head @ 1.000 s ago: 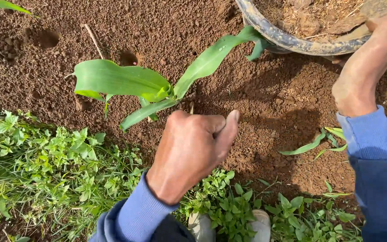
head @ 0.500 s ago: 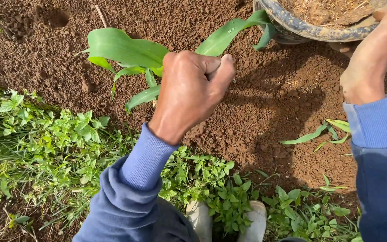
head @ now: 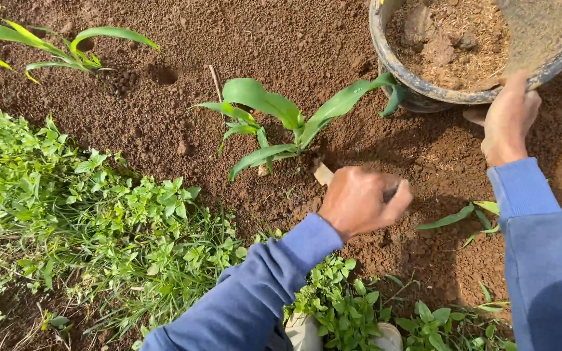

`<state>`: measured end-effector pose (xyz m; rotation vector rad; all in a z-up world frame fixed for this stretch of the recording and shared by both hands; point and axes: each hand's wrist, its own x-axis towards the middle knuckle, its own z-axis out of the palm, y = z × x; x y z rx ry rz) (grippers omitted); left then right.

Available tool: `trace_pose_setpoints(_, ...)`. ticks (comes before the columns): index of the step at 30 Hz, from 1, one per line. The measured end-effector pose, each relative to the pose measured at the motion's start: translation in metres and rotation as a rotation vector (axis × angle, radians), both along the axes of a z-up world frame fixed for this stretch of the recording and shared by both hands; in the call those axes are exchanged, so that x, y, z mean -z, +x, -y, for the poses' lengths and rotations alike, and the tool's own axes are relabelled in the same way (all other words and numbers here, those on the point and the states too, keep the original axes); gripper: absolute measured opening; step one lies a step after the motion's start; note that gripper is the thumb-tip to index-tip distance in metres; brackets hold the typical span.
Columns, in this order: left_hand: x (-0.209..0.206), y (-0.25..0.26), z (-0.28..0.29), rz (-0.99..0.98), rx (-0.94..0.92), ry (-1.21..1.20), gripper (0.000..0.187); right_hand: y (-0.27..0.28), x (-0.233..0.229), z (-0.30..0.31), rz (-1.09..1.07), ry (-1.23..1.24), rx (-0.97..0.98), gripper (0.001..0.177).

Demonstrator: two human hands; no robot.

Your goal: The person uses a small hand tool to dig holes in the soil and plants small green seedlings. They then scoop soil from a nearby bucket and cover the base of each seedling to secure it in place.

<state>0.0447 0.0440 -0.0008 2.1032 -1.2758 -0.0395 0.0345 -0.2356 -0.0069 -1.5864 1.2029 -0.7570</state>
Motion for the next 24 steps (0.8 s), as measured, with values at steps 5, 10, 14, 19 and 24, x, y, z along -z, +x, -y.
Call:
trace_pose_setpoints(5,-0.013,0.059,-0.057,-0.220,-0.242,-0.402,0.055,-0.009,-0.011,-0.006,0.098,0.086,-0.149,0.018)
trace_pose_setpoints(10,-0.010,0.049,-0.053,-0.383,-0.278,-0.459,0.053,-0.007,-0.013,-0.009,0.069,0.094,-0.163,0.046)
trace_pose_setpoints(14,0.006,-0.003,-0.028,-0.260,0.035,-0.213,0.050,-0.009,-0.025,-0.019,0.027,0.140,-0.124,0.021)
trace_pose_setpoints(19,-0.003,0.029,-0.045,-0.377,-0.071,-0.286,0.051,-0.011,-0.016,-0.007,0.045,0.118,-0.144,0.042)
trace_pose_setpoints(24,-0.015,0.046,-0.065,-0.370,-0.213,-0.414,0.049,-0.011,-0.022,-0.012,0.044,0.077,-0.175,0.062)
